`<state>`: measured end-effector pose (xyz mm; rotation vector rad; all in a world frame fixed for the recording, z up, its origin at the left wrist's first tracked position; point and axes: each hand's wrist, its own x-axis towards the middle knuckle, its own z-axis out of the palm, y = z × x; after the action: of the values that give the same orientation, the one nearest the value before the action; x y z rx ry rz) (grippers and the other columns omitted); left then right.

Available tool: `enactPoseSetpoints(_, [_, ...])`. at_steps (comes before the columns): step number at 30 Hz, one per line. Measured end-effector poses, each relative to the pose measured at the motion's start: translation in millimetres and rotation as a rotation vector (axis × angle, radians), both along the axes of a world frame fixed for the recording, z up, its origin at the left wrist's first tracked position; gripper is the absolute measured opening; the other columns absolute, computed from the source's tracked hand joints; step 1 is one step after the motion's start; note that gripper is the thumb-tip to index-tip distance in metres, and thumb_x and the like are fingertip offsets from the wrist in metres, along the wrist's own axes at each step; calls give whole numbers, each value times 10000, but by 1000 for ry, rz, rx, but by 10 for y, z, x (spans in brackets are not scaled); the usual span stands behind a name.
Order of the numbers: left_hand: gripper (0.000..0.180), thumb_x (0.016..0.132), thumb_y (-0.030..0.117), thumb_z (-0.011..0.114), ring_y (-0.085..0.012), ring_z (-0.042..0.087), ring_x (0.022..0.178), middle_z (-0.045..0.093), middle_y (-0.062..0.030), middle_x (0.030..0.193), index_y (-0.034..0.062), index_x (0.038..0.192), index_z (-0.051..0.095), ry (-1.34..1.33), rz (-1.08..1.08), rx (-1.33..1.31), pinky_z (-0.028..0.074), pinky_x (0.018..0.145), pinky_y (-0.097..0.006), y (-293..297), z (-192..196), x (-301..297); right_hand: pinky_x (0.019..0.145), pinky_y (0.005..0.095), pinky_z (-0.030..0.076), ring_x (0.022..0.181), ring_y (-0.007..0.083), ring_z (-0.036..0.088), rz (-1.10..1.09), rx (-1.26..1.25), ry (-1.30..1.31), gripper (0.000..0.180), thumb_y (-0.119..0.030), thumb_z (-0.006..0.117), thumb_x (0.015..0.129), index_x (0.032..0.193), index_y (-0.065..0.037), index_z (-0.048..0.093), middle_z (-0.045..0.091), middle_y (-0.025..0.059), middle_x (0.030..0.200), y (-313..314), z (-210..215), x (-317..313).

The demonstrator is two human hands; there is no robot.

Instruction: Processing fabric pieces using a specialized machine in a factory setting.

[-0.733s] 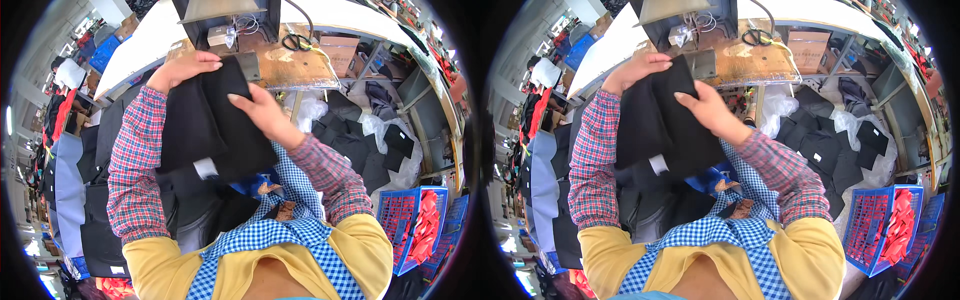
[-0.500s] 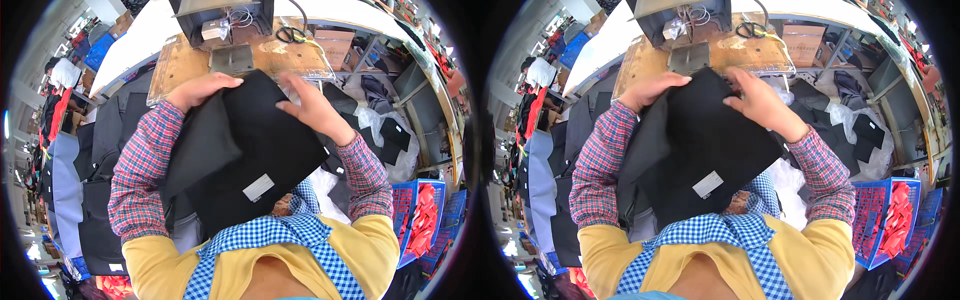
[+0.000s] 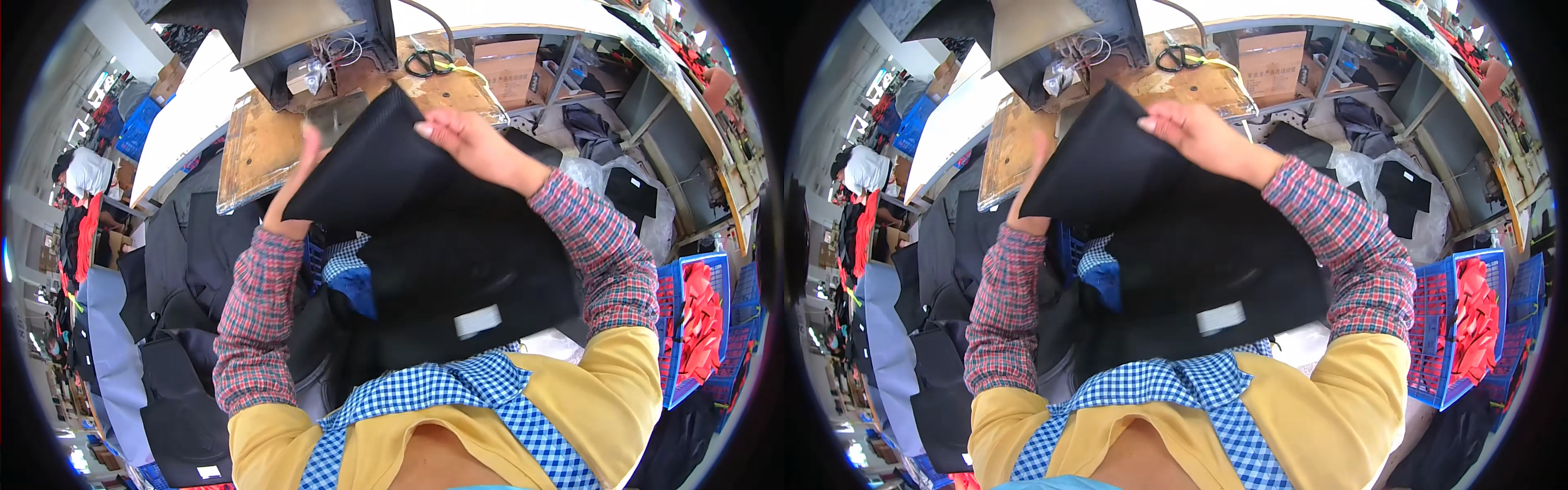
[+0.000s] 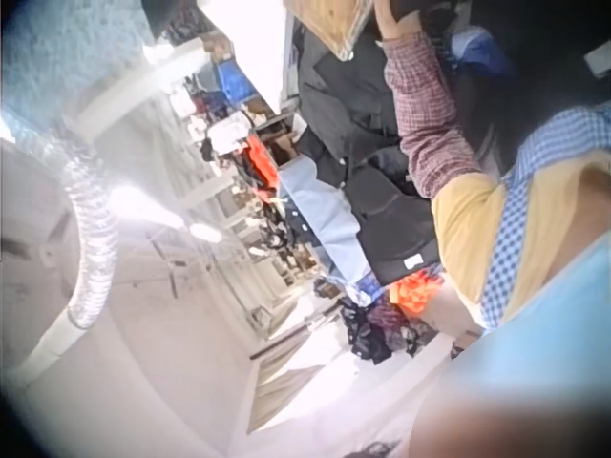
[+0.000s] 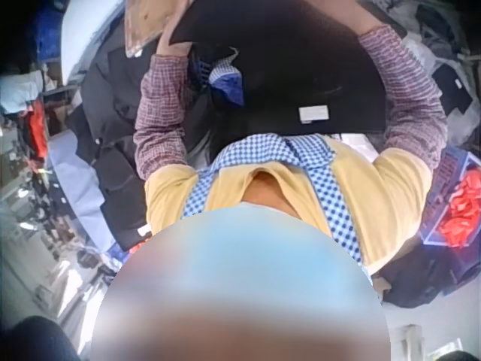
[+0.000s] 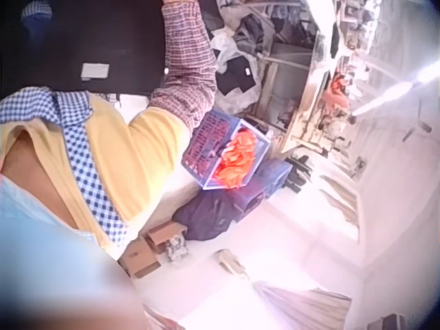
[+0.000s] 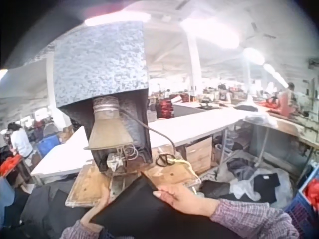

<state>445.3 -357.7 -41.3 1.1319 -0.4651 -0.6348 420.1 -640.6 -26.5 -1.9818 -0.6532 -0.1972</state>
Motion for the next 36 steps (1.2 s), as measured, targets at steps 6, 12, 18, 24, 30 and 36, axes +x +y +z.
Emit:
enactPoseSetpoints(6, [401,928,98,581,-180,613,1065,610,-100,1213,-33,1297,492,-77,21,187,519,871,-298,-247,91,-110,744,379,503,809,347,640,-58,-276,-279,255,-268,541,978,1090,-51,612,658,175,871,-151,134,675])
enactPoseSetpoints(12, [378,956,111,560,-172,599,1075,585,-88,1251,5,1313,495,56,111,14,491,922,-309,-588,-264,95,759,412,499,853,372,630,-78,-516,-498,265,-267,536,968,1064,-41,637,657,185,888,-125,323,1187])
enactPoseSetpoints(18, [388,957,100,554,-168,543,1154,574,-69,1272,10,1327,482,15,282,-18,422,1006,-312,-663,-248,196,813,428,506,907,363,636,-133,-665,-555,265,-272,539,959,1084,-73,662,673,161,974,77,373,1402])
enactPoseSetpoints(24, [386,957,100,555,-165,541,1154,570,-65,1277,11,1326,484,-9,368,-8,419,1005,-304,-589,-357,282,777,428,513,882,351,639,-82,-618,-667,258,-269,535,959,1092,-89,663,673,139,963,225,296,1569])
enactPoseSetpoints(30, [389,957,105,562,-169,544,1153,568,-69,1285,13,1327,486,18,357,9,427,999,-311,-538,-406,317,756,427,523,857,349,645,-95,-648,-682,248,-267,538,956,1094,-104,664,674,137,959,262,260,1573])
enactPoseSetpoints(36, [403,957,116,567,-175,546,1153,560,-75,1299,5,1334,478,1,368,9,426,1001,-311,-502,-443,310,803,426,526,936,326,651,-111,-711,-607,266,-297,516,952,1102,-138,667,685,127,994,329,315,1476])
